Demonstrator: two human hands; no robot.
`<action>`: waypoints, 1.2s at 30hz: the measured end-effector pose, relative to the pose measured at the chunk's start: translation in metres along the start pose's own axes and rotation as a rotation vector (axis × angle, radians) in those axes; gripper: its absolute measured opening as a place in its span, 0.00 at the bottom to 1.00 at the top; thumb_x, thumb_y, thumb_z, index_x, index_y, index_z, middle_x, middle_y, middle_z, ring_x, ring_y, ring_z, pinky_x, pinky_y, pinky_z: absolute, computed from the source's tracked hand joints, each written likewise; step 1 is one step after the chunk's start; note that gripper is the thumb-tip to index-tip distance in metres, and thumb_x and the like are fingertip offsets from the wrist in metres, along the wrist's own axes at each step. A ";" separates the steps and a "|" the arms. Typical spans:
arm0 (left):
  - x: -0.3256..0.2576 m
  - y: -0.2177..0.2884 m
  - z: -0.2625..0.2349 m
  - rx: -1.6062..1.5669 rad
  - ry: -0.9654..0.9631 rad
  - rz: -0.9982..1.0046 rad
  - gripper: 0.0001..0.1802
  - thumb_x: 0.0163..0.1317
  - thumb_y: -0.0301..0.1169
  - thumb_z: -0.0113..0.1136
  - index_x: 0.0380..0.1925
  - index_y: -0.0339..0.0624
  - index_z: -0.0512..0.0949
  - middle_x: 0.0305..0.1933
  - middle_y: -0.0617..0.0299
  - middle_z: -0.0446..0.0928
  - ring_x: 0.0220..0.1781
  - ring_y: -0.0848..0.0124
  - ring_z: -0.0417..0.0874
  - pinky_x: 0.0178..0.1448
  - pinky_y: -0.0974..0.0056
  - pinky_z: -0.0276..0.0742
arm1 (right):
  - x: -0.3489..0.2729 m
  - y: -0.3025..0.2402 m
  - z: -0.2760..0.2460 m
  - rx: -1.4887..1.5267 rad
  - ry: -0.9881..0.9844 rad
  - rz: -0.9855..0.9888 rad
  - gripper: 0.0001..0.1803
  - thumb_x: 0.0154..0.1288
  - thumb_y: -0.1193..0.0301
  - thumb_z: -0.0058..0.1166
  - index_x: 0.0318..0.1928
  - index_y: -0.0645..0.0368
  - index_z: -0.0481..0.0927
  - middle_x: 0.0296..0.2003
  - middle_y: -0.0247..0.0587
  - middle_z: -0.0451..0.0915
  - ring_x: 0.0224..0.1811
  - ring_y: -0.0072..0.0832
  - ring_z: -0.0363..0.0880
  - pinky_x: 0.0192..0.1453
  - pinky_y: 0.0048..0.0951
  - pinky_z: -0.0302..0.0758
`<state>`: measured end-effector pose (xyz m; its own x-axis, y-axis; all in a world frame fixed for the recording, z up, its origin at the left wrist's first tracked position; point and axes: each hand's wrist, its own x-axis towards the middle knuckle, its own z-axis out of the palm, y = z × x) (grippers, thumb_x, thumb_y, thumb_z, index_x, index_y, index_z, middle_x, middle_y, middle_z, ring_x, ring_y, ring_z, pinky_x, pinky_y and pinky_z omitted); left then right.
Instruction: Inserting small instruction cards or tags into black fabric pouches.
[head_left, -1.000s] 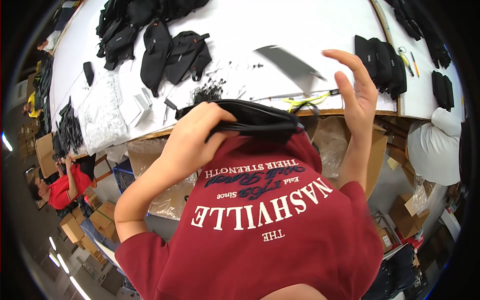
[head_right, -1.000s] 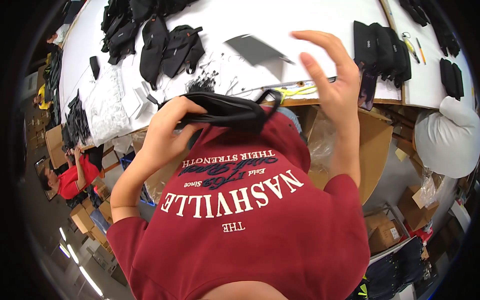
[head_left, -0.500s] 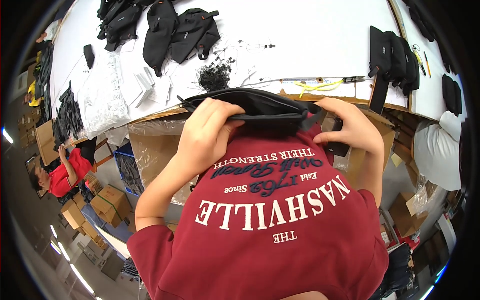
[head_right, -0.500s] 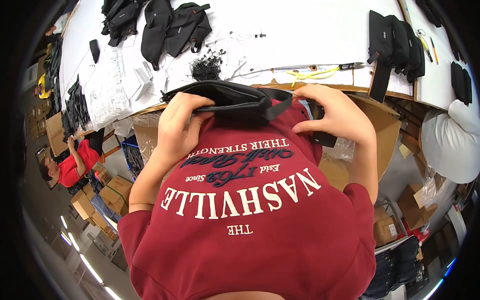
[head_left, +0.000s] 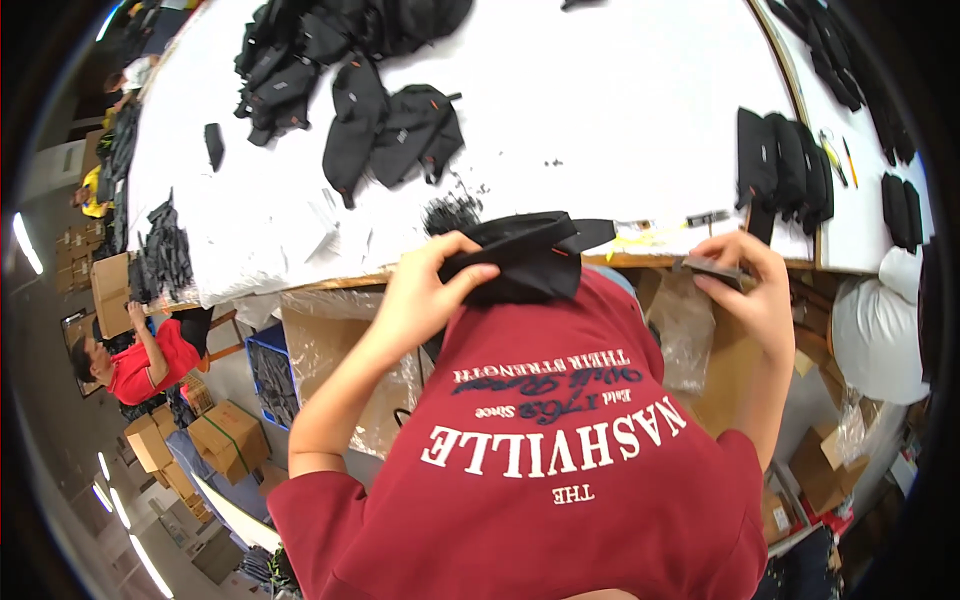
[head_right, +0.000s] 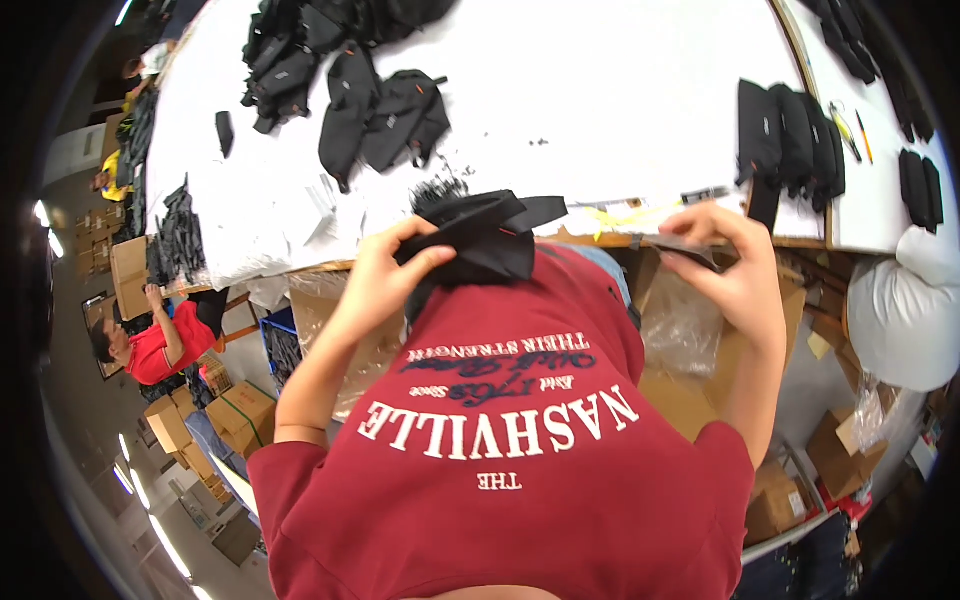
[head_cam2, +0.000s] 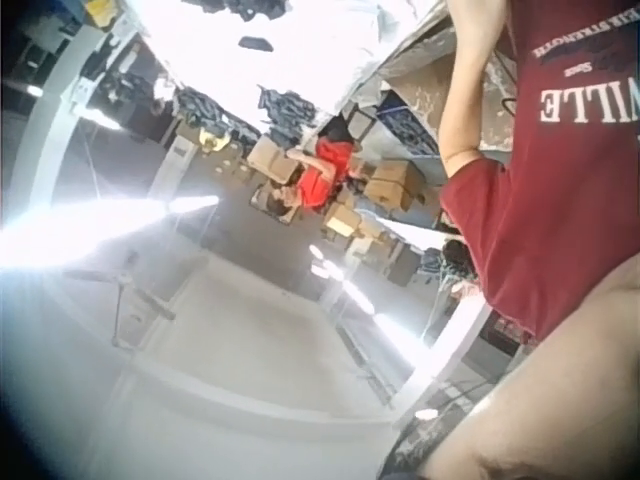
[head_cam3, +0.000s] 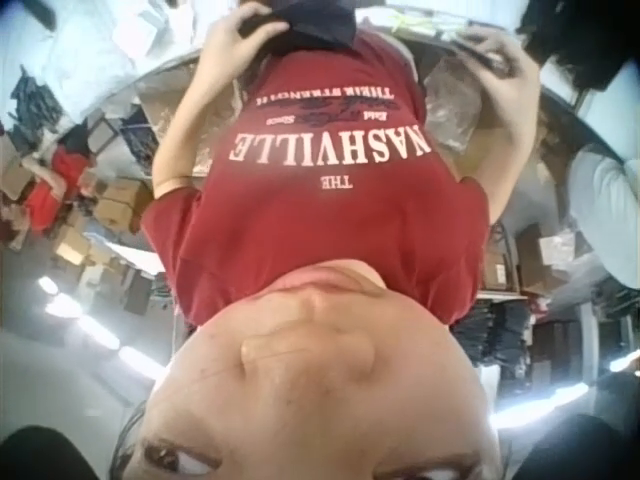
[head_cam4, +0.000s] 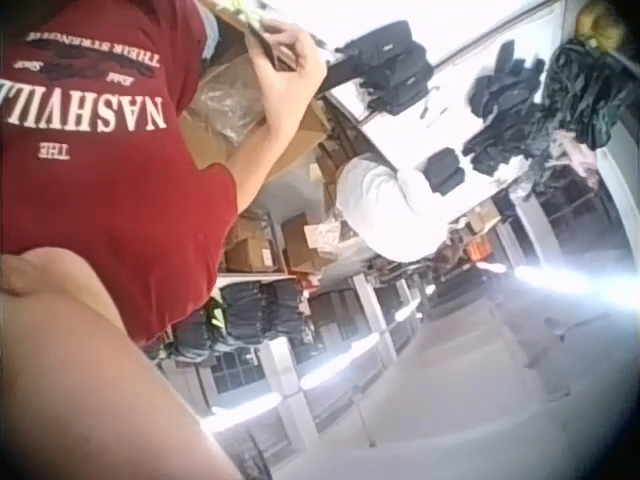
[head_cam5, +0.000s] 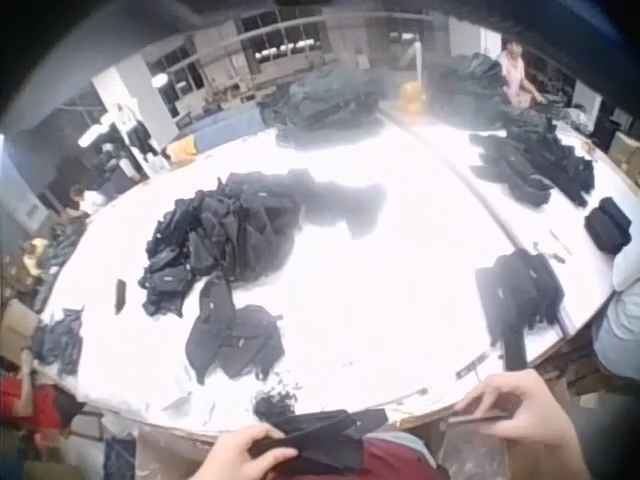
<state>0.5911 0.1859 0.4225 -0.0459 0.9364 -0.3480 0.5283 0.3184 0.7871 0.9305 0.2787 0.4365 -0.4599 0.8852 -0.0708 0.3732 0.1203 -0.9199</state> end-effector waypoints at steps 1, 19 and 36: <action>0.001 -0.001 0.001 0.017 0.032 0.036 0.13 0.55 0.32 0.65 0.34 0.34 0.77 0.30 0.54 0.79 0.35 0.66 0.80 0.41 0.66 0.72 | -0.004 0.002 0.000 0.182 0.033 0.094 0.09 0.55 0.76 0.61 0.30 0.64 0.72 0.28 0.37 0.81 0.33 0.20 0.78 0.38 0.20 0.73; 0.014 0.030 0.013 0.296 0.019 0.424 0.08 0.47 0.23 0.65 0.29 0.37 0.76 0.27 0.58 0.74 0.30 0.61 0.74 0.34 0.61 0.70 | 0.092 0.032 0.087 1.736 0.078 0.250 0.14 0.67 0.62 0.48 0.31 0.59 0.75 0.12 0.30 0.59 0.15 0.21 0.57 0.21 0.22 0.57; 0.012 0.036 0.021 0.352 -0.024 0.419 0.09 0.49 0.24 0.66 0.30 0.37 0.76 0.27 0.58 0.73 0.30 0.61 0.74 0.34 0.63 0.69 | 0.094 0.050 0.077 0.967 0.784 0.399 0.14 0.66 0.60 0.51 0.26 0.54 0.72 0.16 0.30 0.70 0.15 0.18 0.63 0.21 0.20 0.60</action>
<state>0.6272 0.2050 0.4361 0.2467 0.9675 -0.0562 0.7492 -0.1536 0.6443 0.8435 0.3336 0.3536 0.2588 0.8488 -0.4610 -0.5037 -0.2886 -0.8142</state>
